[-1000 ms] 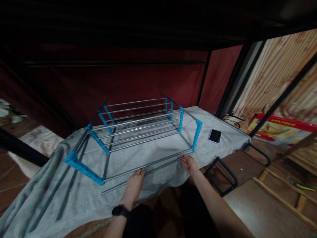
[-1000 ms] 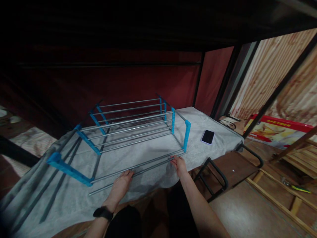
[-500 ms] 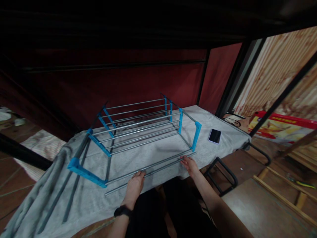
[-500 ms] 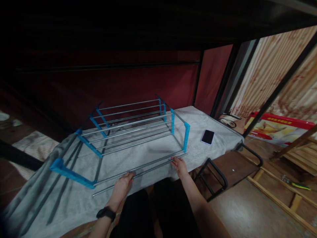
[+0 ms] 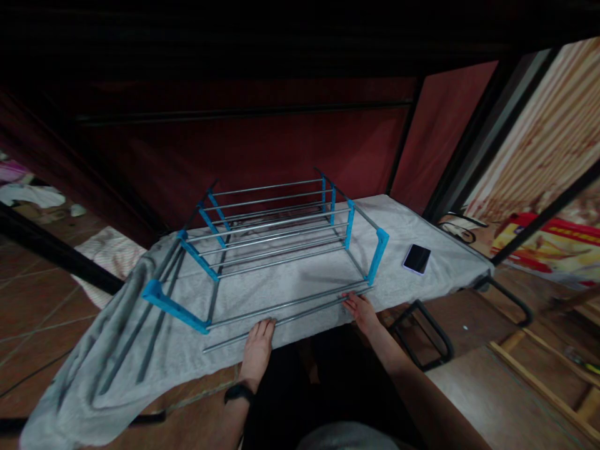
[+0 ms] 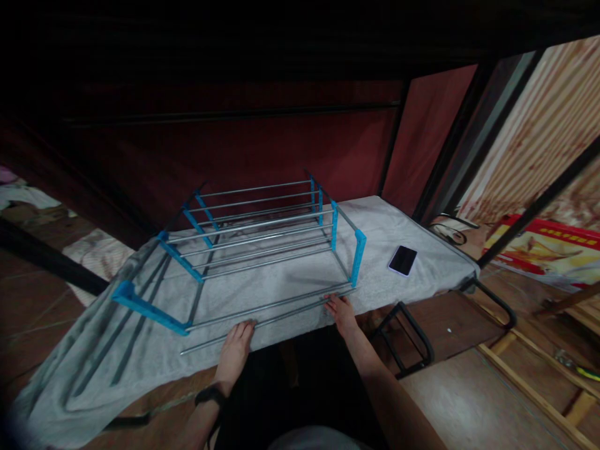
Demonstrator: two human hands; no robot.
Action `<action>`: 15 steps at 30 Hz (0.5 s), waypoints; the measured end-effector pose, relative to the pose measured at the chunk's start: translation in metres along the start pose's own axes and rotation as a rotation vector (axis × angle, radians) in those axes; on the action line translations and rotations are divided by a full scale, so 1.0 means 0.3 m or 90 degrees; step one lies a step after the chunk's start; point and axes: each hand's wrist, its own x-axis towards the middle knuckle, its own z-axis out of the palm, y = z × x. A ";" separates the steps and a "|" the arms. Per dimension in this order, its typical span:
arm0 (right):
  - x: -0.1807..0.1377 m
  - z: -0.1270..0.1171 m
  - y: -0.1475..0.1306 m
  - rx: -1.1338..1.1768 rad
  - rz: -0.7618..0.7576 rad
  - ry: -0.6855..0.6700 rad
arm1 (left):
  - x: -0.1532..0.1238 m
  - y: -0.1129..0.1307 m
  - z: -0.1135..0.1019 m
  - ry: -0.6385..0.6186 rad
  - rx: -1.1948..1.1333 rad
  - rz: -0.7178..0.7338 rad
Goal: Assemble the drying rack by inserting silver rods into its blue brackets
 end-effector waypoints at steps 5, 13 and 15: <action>-0.006 0.000 -0.012 -0.001 0.005 -0.013 | 0.004 -0.007 0.011 -0.003 0.014 0.003; -0.015 -0.004 -0.030 -0.002 0.021 -0.029 | 0.003 0.023 -0.005 -0.027 0.030 -0.016; -0.019 -0.011 -0.029 -0.001 0.017 -0.028 | 0.008 0.034 -0.016 -0.044 0.036 -0.021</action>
